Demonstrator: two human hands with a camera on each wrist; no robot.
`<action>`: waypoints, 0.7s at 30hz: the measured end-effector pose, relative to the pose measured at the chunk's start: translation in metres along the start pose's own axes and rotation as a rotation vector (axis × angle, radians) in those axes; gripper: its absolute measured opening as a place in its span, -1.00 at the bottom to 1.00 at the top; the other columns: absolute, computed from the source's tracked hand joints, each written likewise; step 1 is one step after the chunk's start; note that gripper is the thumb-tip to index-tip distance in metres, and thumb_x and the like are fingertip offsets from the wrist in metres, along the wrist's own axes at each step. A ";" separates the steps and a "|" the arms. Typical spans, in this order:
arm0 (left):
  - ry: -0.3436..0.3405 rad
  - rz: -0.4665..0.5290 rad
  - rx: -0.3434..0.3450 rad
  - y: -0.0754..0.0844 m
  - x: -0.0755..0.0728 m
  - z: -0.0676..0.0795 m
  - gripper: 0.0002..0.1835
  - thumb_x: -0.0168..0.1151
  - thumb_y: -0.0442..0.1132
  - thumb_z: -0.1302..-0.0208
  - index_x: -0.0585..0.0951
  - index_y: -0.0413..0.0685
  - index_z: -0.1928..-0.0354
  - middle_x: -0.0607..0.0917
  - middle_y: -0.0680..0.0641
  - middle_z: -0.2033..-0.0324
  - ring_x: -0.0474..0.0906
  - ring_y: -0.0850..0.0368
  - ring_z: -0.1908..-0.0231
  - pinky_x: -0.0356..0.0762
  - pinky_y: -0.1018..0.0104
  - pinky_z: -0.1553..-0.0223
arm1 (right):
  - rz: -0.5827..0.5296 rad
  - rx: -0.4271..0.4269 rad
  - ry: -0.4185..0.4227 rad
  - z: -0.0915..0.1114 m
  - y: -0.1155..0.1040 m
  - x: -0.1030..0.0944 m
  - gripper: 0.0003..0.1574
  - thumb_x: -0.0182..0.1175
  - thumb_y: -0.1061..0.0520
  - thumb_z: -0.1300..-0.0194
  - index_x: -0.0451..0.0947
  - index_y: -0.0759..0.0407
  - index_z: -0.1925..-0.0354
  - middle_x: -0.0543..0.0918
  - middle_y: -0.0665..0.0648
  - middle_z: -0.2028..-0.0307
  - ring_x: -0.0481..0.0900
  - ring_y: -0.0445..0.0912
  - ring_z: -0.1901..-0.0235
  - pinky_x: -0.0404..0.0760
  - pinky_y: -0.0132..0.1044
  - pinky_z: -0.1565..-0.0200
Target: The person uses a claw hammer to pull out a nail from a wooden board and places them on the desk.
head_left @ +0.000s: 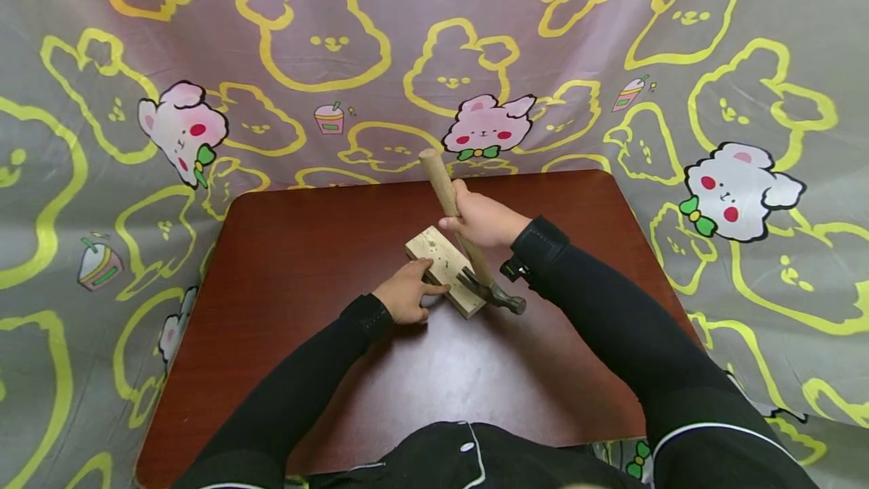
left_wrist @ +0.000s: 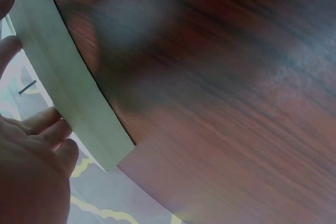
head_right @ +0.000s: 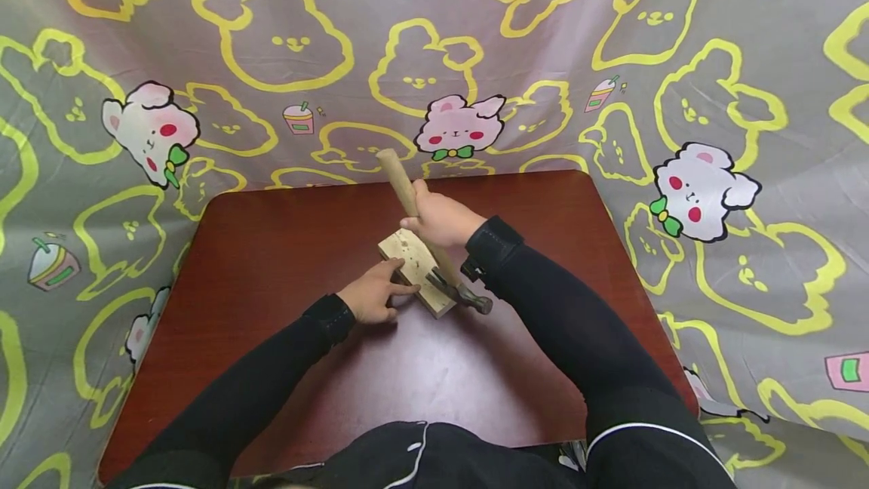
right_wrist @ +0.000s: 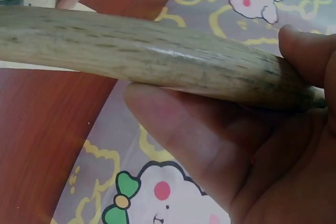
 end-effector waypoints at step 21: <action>-0.012 0.015 -0.013 0.002 -0.001 0.003 -0.24 0.35 -0.14 -0.11 0.43 0.38 -0.42 0.04 -0.29 -0.54 -0.05 -0.16 -0.54 0.03 0.06 -0.49 | 0.085 0.019 -0.043 -0.056 -0.016 0.009 -0.28 0.11 -0.04 -0.52 0.01 0.32 -0.31 0.51 0.25 0.26 0.61 0.08 0.28 0.55 -0.13 0.17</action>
Point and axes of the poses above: each hand's wrist, its own z-axis away from the middle knuckle, its own x-axis out of the palm, y = z × x, the point moved 7 cm from there along -z, towards the middle knuckle
